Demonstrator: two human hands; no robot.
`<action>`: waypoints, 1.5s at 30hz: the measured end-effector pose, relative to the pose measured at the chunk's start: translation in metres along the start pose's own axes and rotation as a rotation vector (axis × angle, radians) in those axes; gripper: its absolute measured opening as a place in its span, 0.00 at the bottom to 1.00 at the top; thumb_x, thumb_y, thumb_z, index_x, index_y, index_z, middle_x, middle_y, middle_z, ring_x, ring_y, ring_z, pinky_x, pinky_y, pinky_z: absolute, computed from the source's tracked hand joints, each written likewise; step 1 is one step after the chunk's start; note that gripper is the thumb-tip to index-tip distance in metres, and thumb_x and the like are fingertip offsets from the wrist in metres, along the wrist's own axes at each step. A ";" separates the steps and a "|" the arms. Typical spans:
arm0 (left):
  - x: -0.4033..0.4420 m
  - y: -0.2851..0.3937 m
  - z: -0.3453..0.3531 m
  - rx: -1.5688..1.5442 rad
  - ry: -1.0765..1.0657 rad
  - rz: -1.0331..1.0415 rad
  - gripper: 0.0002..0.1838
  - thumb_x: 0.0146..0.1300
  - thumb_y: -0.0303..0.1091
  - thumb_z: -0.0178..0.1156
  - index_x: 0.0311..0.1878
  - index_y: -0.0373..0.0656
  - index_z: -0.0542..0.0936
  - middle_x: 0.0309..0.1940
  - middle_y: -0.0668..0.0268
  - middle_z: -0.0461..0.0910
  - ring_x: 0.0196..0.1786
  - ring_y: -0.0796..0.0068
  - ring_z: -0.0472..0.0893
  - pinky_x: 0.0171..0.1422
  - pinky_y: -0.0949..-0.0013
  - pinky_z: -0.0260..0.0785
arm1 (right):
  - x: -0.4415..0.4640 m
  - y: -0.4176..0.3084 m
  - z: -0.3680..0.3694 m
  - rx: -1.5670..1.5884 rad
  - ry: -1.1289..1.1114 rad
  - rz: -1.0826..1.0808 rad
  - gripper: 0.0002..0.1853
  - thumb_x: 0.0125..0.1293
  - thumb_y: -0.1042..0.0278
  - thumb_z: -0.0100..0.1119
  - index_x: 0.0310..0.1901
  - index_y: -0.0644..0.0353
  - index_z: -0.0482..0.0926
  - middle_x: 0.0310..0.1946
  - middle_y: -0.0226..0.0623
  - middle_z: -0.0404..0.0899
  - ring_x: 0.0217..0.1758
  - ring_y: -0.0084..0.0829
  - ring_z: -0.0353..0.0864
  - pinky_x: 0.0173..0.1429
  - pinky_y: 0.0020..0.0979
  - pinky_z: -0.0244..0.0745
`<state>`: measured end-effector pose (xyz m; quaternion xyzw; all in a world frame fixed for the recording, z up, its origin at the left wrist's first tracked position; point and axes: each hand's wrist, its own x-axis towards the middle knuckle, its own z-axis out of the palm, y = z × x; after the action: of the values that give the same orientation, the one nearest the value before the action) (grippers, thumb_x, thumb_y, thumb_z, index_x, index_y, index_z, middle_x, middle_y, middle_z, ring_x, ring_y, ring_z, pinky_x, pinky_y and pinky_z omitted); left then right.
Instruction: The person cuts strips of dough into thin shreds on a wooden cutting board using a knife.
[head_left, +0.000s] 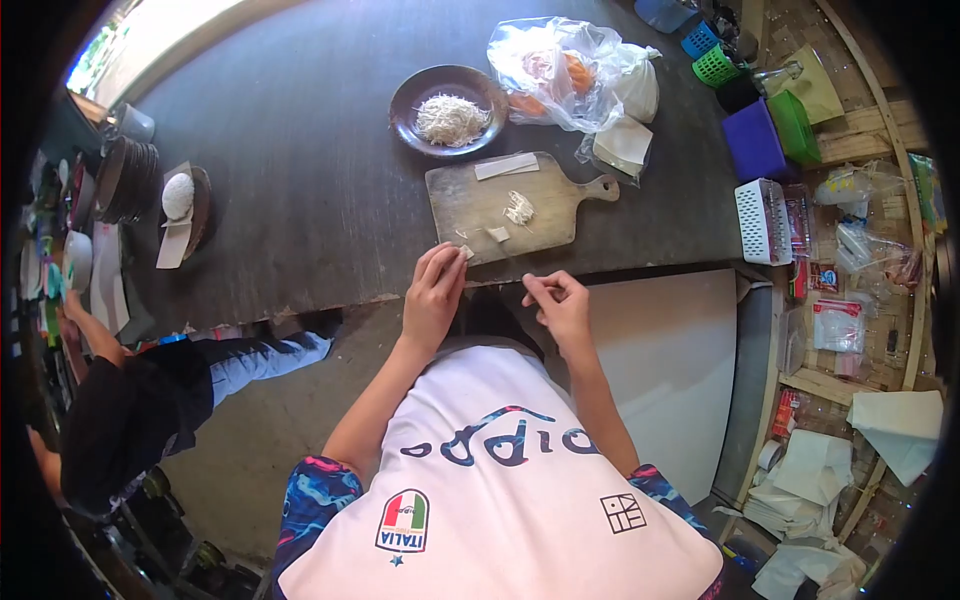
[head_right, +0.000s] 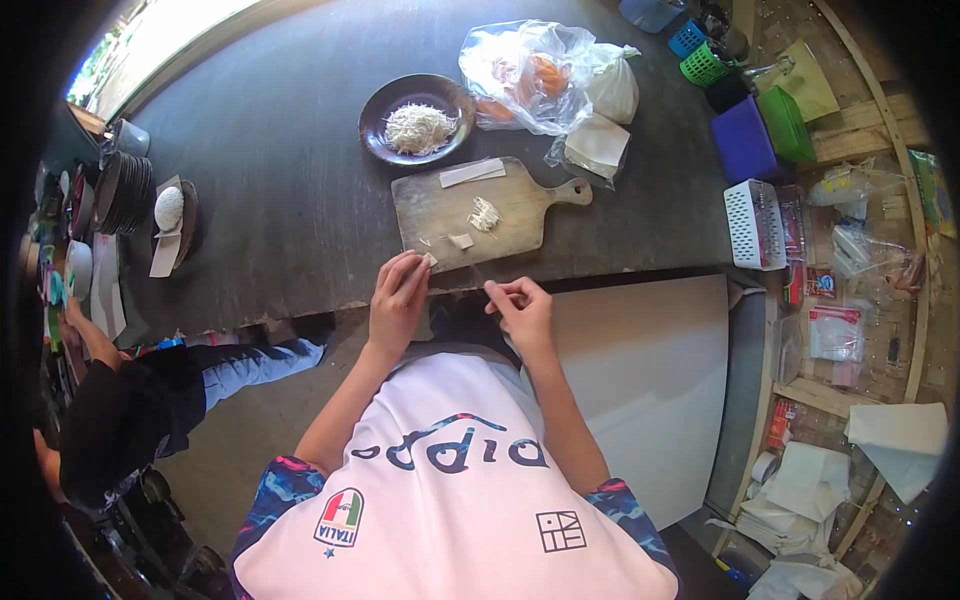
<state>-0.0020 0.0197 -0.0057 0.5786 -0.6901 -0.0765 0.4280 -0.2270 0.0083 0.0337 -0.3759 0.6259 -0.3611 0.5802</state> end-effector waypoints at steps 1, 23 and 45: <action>-0.001 0.000 0.001 -0.008 0.000 -0.009 0.15 0.69 0.22 0.72 0.58 0.38 0.89 0.57 0.60 0.85 0.65 0.56 0.85 0.66 0.55 0.82 | 0.001 -0.002 -0.003 0.006 0.034 -0.029 0.13 0.75 0.61 0.77 0.41 0.61 0.86 0.27 0.33 0.88 0.24 0.12 0.75 0.26 0.18 0.61; 0.009 0.001 -0.004 0.033 0.016 0.013 0.10 0.67 0.24 0.74 0.51 0.39 0.91 0.52 0.63 0.87 0.60 0.58 0.87 0.64 0.57 0.84 | 0.002 -0.011 0.016 -0.077 -0.128 0.011 0.14 0.76 0.60 0.75 0.44 0.63 0.85 0.31 0.34 0.91 0.23 0.14 0.77 0.26 0.22 0.67; 0.031 0.010 0.015 0.111 -0.108 0.180 0.12 0.73 0.30 0.69 0.54 0.35 0.89 0.55 0.59 0.84 0.62 0.55 0.83 0.68 0.55 0.78 | -0.021 -0.008 0.007 -0.282 0.128 -0.208 0.14 0.76 0.57 0.74 0.44 0.62 0.86 0.34 0.36 0.94 0.36 0.28 0.93 0.42 0.32 0.81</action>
<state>-0.0180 -0.0101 0.0068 0.5322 -0.7645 -0.0307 0.3624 -0.2186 0.0233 0.0502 -0.4926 0.6636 -0.3507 0.4404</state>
